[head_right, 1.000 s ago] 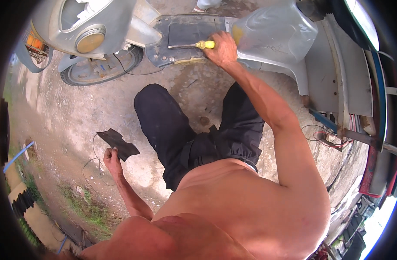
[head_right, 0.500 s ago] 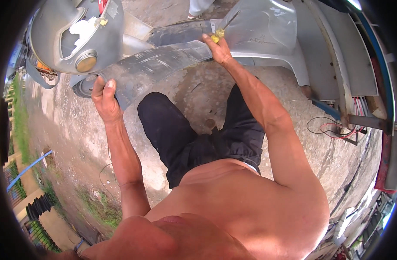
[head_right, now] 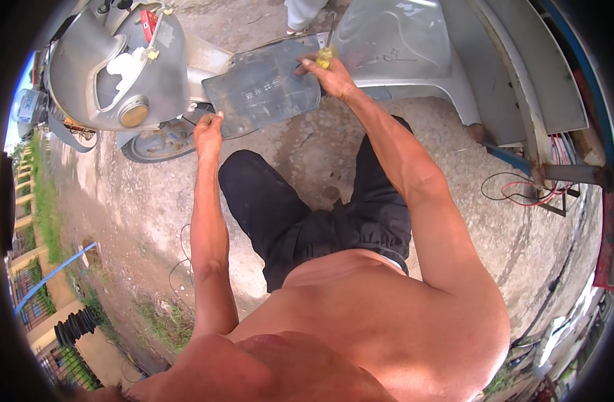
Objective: The person uses a screwdriver to pry off a plastic panel from a scooter, then handles wires near the battery and replaces the panel.
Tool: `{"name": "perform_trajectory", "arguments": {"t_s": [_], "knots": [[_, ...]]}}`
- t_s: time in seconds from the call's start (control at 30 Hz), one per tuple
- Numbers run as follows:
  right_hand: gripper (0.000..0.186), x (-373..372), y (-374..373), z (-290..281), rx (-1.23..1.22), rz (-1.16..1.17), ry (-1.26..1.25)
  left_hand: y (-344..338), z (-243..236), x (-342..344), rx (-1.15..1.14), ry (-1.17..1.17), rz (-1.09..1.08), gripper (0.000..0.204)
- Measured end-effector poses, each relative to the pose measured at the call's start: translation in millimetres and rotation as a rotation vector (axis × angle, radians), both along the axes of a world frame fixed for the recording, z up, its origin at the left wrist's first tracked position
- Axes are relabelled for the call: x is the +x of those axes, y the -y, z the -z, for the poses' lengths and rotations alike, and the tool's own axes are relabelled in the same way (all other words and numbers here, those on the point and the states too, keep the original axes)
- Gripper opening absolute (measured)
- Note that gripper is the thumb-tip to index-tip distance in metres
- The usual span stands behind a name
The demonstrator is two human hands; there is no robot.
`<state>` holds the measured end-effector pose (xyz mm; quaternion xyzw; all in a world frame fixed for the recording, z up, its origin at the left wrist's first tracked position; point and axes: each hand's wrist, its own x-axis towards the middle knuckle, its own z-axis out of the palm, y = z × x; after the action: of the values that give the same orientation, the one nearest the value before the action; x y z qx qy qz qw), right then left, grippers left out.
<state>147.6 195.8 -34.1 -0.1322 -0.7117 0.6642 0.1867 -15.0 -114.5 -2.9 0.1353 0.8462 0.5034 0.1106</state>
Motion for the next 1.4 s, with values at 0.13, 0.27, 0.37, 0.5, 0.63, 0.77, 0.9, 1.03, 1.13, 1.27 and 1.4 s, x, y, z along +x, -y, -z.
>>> {"name": "perform_trajectory", "arguments": {"t_s": [0.13,0.27,0.37,0.5,0.63,0.77,0.9,1.03,1.13,1.27,1.4], "knots": [[0.042,-2,1,2,-0.089,0.005,-0.031,-4,6,-7,0.082,0.078,0.005,0.025],[0.04,-1,-6,9,-0.175,0.021,-0.09,-36,4,-11,0.342,0.241,-0.078,0.019],[0.038,-10,-2,10,-0.138,0.035,-0.136,-48,8,-26,0.642,0.579,-0.193,0.024],[0.033,-6,-1,8,-0.058,0.076,-0.134,-49,13,-40,0.534,0.625,-0.181,0.025],[0.03,7,13,1,0.367,0.297,-0.034,-42,13,-42,0.196,0.484,-0.155,0.032],[0.029,24,28,-19,0.554,0.421,0.119,-41,12,-36,-0.108,0.234,0.025,0.035],[0.028,23,27,-35,0.607,0.491,0.101,-43,12,-37,-0.151,0.191,0.053,0.038],[0.028,23,27,-42,0.483,0.523,0.134,-44,18,-39,-0.137,0.157,0.032,0.039],[0.033,39,35,-42,0.379,0.521,0.172,-43,23,-38,-0.115,0.149,0.033,0.038],[0.039,69,45,-21,0.299,0.507,0.242,-46,27,-39,-0.133,0.145,0.024,0.036],[0.033,73,40,-2,0.378,0.507,0.244,-46,36,-44,-0.137,0.092,0.044,0.037]]}}
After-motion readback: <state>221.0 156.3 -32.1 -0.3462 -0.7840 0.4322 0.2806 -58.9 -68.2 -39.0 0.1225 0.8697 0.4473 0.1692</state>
